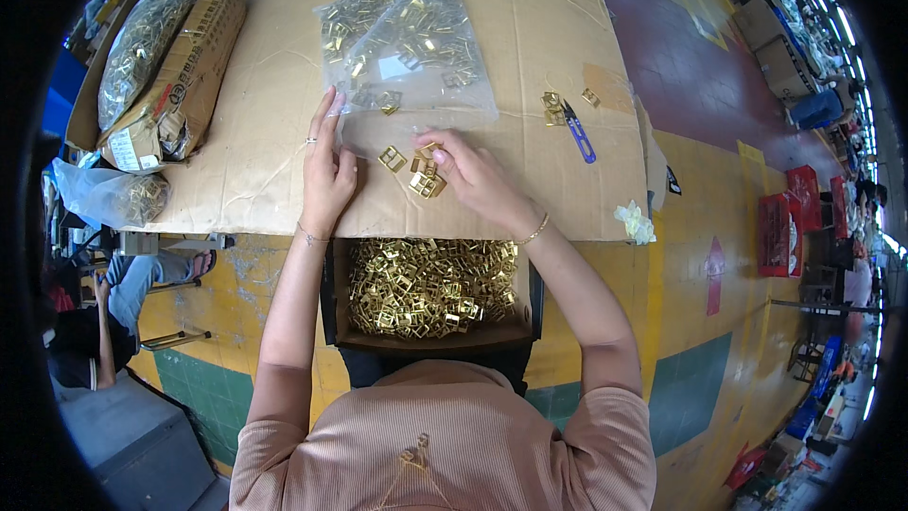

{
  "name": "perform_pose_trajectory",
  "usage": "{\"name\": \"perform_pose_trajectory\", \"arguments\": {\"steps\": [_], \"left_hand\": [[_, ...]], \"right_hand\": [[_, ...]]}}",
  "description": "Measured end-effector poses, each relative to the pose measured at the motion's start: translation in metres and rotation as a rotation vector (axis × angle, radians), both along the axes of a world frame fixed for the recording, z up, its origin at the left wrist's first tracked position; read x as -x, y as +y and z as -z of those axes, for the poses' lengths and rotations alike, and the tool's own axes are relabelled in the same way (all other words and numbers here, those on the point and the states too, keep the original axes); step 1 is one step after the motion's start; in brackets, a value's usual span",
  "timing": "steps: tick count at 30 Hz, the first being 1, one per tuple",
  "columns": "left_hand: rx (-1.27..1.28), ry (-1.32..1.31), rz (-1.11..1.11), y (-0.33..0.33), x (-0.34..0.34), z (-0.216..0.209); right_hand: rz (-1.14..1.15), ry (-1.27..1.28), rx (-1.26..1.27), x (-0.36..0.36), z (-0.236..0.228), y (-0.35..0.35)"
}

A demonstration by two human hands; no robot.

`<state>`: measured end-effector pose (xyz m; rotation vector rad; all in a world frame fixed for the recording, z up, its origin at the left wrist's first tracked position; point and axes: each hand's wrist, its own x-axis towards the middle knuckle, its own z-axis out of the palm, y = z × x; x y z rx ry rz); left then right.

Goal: The person sorts small gold-colored metal hardware pieces from a cardboard box into a clear plastic bag on a work table. They repeatedly pick up pieces by hand and place them into the bag. Another person briefly places bundles of beige straps on the table, but the camera wearer continues sorting the metal parts.

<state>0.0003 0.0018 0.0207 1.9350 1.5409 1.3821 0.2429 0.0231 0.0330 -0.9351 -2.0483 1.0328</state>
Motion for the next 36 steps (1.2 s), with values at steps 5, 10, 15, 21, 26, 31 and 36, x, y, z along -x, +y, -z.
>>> {"name": "perform_pose_trajectory", "arguments": {"steps": [5,10,15,21,26,31,36], "left_hand": [[-0.010,-0.006,0.002,0.001,0.000,0.000],[0.012,-0.023,0.001,0.000,0.000,0.000],[0.002,-0.032,0.007,0.001,0.000,0.001],[-0.093,0.073,-0.016,0.002,0.001,0.001],[-0.045,0.030,-0.011,0.000,0.001,0.000],[-0.017,-0.015,-0.011,0.001,0.000,0.002],[-0.002,-0.056,0.000,0.001,0.000,0.002]], "right_hand": [[-0.078,-0.217,-0.301,-0.001,0.008,0.008],[-0.131,-0.337,-0.443,0.000,0.010,-0.018],[-0.263,-0.328,-0.358,0.003,0.006,-0.067],[-0.157,-0.249,-0.485,0.033,0.001,-0.015],[0.055,-0.261,-0.461,0.067,0.007,0.054],[-0.003,-0.238,-0.470,0.067,0.013,0.060],[0.053,-0.288,-0.507,0.080,0.015,0.072]]}}
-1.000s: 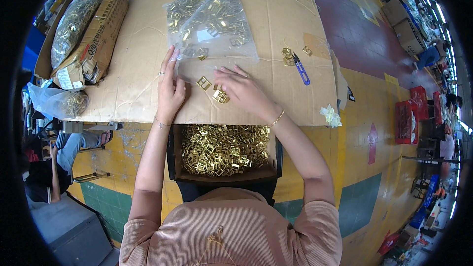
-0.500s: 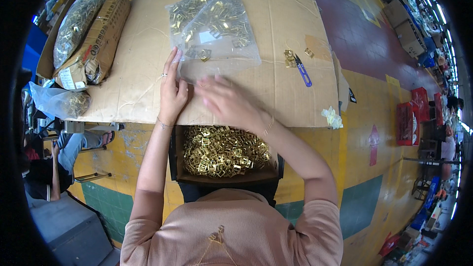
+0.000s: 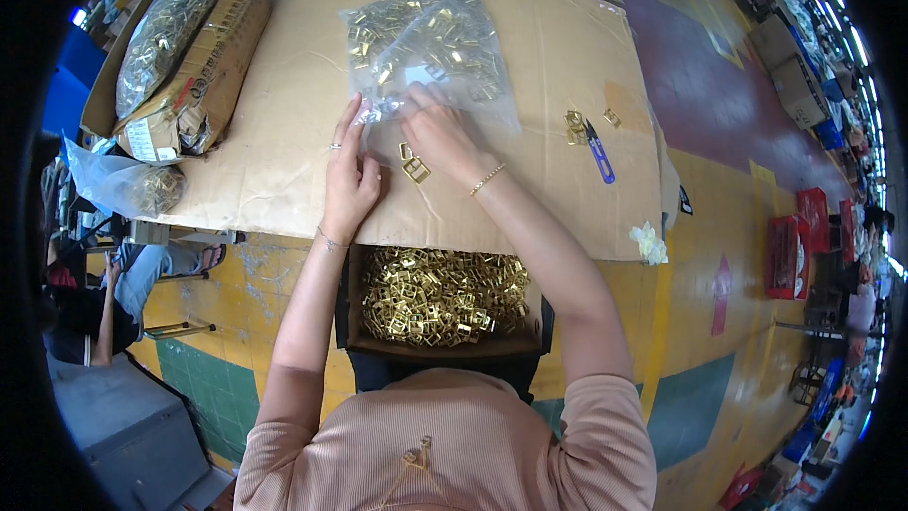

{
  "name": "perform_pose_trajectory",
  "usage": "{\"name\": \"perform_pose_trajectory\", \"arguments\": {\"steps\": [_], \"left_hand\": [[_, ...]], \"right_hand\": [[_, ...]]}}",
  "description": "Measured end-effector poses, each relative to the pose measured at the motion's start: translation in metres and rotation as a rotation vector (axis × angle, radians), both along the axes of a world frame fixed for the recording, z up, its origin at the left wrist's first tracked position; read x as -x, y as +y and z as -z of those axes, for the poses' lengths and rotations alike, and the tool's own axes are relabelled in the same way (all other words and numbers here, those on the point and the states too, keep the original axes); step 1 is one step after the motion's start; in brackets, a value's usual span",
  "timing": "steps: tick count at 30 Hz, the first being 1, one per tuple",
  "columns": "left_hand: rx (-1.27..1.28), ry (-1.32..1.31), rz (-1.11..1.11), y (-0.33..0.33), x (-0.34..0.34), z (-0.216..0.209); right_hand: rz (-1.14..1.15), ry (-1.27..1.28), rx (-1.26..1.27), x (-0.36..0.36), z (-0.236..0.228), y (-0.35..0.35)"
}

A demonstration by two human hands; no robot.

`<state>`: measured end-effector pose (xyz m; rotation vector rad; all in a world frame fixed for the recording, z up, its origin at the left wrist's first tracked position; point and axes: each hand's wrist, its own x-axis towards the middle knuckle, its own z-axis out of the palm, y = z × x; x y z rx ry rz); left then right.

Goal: The person sorts small gold-colored metal hardware pieces from a cardboard box into a clear plastic bag on a work table. They repeatedly pick up pieces by hand and place them into the bag. Another person briefly places bundles of beige straps on the table, but the camera wearer continues sorting the metal parts.

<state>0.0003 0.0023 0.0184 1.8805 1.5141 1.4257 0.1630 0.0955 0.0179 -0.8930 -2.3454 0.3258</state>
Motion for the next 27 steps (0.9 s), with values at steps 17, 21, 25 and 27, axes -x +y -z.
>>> {"name": "perform_pose_trajectory", "arguments": {"steps": [17,21,25,27], "left_hand": [[-0.001,0.016,-0.011,0.001,0.000,0.001],[-0.011,0.025,-0.011,0.000,0.001,0.000],[-0.019,0.018,-0.001,0.001,0.001,0.000],[-0.005,0.018,-0.004,0.001,0.001,0.001]], "right_hand": [[-0.071,0.014,0.030,-0.024,-0.010,0.020],[-0.111,-0.087,0.137,-0.024,-0.013,0.005],[-0.211,-0.049,0.143,-0.037,-0.015,-0.029],[-0.202,-0.047,0.155,-0.043,-0.013,-0.044]]}}
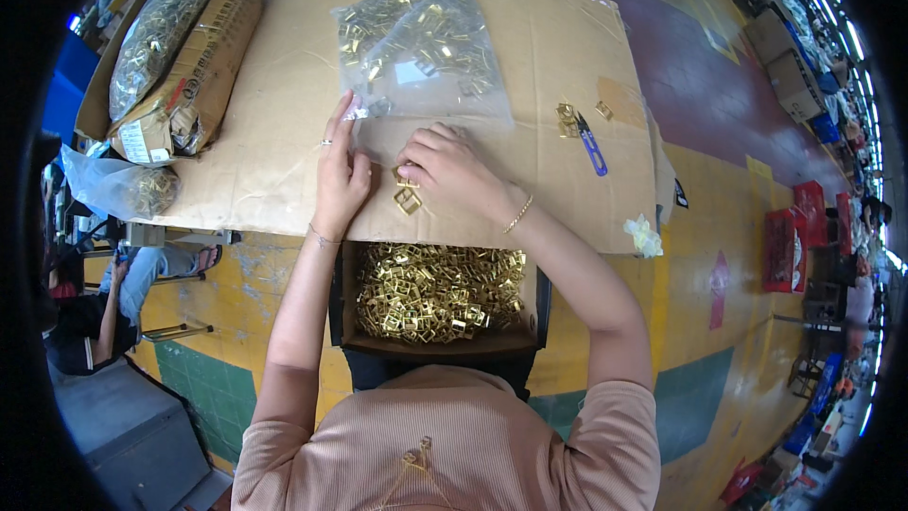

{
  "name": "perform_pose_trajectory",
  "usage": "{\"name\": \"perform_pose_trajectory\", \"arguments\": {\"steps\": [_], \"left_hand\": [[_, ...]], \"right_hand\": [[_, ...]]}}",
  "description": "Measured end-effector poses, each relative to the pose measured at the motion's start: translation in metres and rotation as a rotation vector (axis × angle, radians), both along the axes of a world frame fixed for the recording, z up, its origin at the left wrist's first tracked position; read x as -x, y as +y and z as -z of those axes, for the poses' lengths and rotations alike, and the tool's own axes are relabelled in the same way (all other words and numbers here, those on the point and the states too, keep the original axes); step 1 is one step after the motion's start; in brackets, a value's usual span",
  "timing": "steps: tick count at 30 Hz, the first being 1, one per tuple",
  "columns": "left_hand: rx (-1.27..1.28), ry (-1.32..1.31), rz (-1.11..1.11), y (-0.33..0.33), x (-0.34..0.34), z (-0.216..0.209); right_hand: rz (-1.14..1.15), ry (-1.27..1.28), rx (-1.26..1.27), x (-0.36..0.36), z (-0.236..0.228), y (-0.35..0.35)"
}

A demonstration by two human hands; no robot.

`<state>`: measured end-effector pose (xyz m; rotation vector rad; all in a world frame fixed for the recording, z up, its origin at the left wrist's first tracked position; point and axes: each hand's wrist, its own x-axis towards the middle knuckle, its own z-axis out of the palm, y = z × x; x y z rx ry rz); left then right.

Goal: The person sorts small gold-colored metal hardware pieces from a cardboard box into a clear plastic bag on a work table. They repeatedly pick up pieces by hand and place them into the bag. Another person briefly places bundles of beige straps on the table, but the camera wearer continues sorting the metal parts.

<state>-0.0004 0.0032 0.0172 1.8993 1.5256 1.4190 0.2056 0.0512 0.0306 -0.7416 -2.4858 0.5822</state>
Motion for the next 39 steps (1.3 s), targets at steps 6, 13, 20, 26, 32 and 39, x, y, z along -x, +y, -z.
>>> {"name": "perform_pose_trajectory", "arguments": {"steps": [6,13,20,26,32,39], "left_hand": [[-0.028,0.039,-0.005,0.000,0.001,0.001],[-0.048,0.090,-0.005,0.001,0.002,0.001],[-0.095,0.191,-0.019,0.001,0.001,0.001],[-0.116,0.292,-0.002,-0.002,0.001,0.003],[-0.119,0.246,0.007,-0.002,0.001,0.003],[-0.135,0.241,0.000,-0.001,0.001,0.002]], "right_hand": [[-0.025,-0.028,-0.202,0.011,0.007,-0.022],[-0.157,-0.043,0.141,-0.011,-0.006,-0.094],[0.227,-0.114,-0.147,0.043,-0.003,0.032],[0.361,-0.356,-0.313,0.095,0.007,0.108],[0.163,-0.150,-0.240,0.063,0.012,0.069],[0.168,0.091,0.043,-0.005,-0.011,0.016]]}}
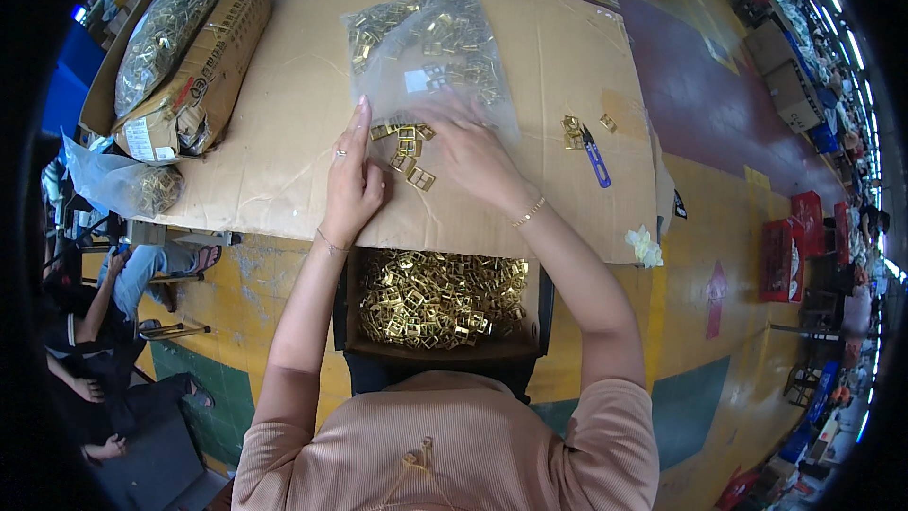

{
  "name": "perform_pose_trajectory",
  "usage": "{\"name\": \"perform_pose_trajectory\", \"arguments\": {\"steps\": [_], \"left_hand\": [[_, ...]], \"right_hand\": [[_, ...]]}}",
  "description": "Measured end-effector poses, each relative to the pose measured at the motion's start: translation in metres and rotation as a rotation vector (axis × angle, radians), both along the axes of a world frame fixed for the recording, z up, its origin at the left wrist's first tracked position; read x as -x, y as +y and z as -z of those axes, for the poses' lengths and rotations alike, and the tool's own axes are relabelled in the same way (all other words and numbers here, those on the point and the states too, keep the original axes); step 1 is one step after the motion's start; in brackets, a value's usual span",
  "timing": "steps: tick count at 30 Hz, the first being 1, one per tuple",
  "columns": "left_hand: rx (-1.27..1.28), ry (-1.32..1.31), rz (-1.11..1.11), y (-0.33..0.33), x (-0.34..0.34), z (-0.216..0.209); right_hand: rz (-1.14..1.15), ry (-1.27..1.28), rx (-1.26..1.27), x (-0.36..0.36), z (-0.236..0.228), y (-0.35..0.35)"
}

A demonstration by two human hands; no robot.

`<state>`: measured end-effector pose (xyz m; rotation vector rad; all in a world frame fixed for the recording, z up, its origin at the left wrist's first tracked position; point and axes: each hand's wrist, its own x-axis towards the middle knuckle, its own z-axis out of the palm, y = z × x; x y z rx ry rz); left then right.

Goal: The person sorts small gold-colored metal hardware pieces from a cardboard box into a clear plastic bag on a work table. They repeatedly pick up pieces by hand and place them into the bag. Another person briefly places bundles of beige straps on the table, but the camera wearer continues sorting the metal parts.

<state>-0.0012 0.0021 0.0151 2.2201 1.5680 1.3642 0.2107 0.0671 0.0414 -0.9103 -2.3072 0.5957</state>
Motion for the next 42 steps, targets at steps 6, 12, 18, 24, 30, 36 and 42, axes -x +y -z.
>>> {"name": "perform_pose_trajectory", "arguments": {"steps": [6,12,18,24,30,36,42], "left_hand": [[-0.017,-0.025,-0.007,0.001,-0.002,-0.002],[0.001,-0.041,-0.010,-0.001,-0.001,-0.003],[-0.022,-0.033,-0.023,0.001,-0.002,-0.004],[-0.022,-0.044,-0.020,0.001,-0.002,-0.002],[-0.013,-0.047,-0.023,0.001,-0.002,-0.002],[-0.020,-0.050,-0.014,0.002,-0.002,-0.003],[0.063,-0.103,0.015,-0.001,-0.001,0.000]], "right_hand": [[-0.093,-0.294,-0.340,-0.001,0.011,-0.026],[-0.126,-0.037,-0.122,-0.007,0.013,-0.026],[-0.004,-0.059,-0.166,0.015,0.010,-0.019],[-0.037,-0.065,-0.055,0.002,0.004,-0.018],[-0.130,-0.129,-0.278,0.018,0.016,-0.031],[-0.084,-0.274,-0.209,0.008,0.020,-0.077],[-0.160,-0.134,-0.069,-0.010,0.008,-0.105]]}}
